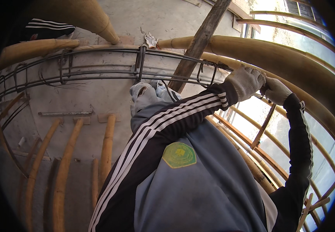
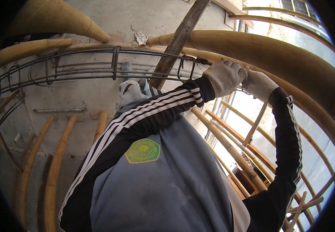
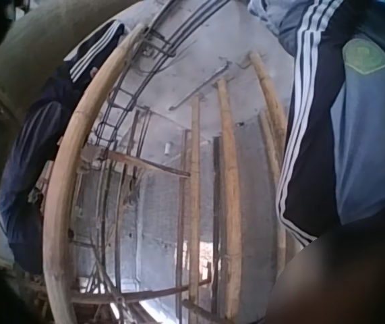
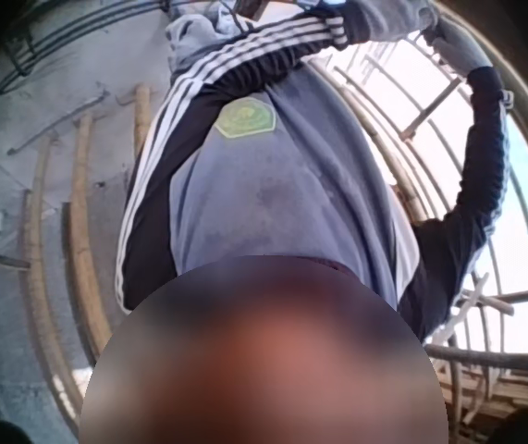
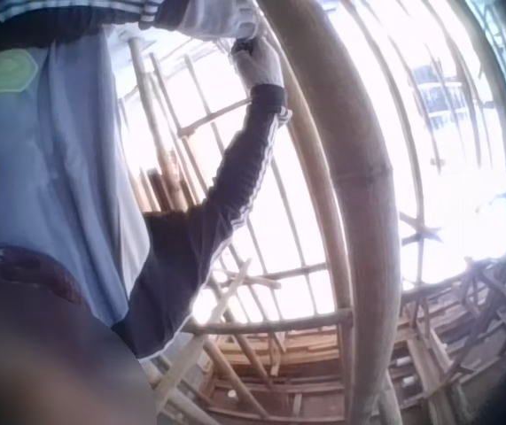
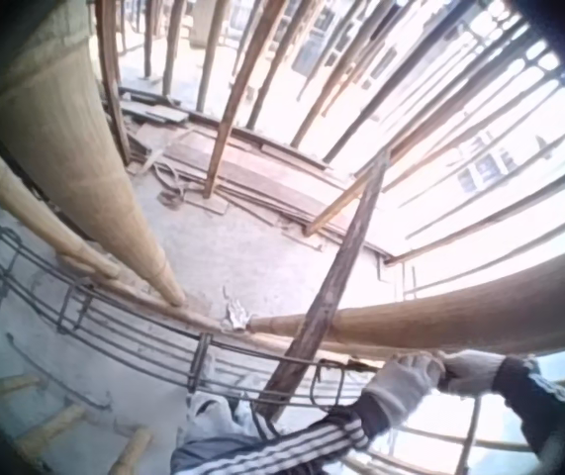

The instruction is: The person secures bamboo poles to a metal rebar frame using wire ties and pliers. They repeatedly wrap wire around the poles and rebar, then twist and tighten the wire to fasten the connections.

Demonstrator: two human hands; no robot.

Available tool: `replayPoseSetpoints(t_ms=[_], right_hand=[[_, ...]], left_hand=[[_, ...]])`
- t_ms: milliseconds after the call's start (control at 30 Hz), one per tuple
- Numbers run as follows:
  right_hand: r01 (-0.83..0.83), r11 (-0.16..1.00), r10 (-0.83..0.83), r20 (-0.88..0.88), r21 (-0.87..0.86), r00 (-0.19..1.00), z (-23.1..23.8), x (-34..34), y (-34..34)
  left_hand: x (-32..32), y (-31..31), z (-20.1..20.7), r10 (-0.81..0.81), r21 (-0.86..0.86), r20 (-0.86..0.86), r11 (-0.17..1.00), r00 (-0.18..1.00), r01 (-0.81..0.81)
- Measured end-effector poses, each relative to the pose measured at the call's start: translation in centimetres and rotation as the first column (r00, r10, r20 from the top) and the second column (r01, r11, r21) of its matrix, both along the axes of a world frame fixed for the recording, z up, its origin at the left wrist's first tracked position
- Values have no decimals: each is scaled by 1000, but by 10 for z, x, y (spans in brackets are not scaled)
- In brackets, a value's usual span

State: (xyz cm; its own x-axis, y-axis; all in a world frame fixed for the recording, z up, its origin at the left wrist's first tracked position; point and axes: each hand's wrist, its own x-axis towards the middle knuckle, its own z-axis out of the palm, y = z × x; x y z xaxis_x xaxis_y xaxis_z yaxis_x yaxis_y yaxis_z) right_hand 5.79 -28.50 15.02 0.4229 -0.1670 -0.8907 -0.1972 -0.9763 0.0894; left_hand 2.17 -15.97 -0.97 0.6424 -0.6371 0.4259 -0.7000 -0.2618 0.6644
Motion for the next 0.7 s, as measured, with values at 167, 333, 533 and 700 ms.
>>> replayPoseSetpoints(t_ms=[167, 333, 533, 700], right_hand=[[345, 931, -342, -49, 120, 939, -3, -1, -1], [132, 974, -123, -60, 184, 991, -13, 2, -23], [145, 983, -137, -71, 114, 988, -15, -1, -34], [18, 982, -20, 9, 189, 1000, -16, -6, -36]], left_hand=[[8, 2, 4, -27, 68, -61, 997, 998, 32], [8, 4, 9, 29, 133, 5, 991, 1000, -29], [9, -7, 5, 55, 106, -5, 993, 998, -54], [4, -5, 0, 21, 6, -50, 1000, 999, -20]])
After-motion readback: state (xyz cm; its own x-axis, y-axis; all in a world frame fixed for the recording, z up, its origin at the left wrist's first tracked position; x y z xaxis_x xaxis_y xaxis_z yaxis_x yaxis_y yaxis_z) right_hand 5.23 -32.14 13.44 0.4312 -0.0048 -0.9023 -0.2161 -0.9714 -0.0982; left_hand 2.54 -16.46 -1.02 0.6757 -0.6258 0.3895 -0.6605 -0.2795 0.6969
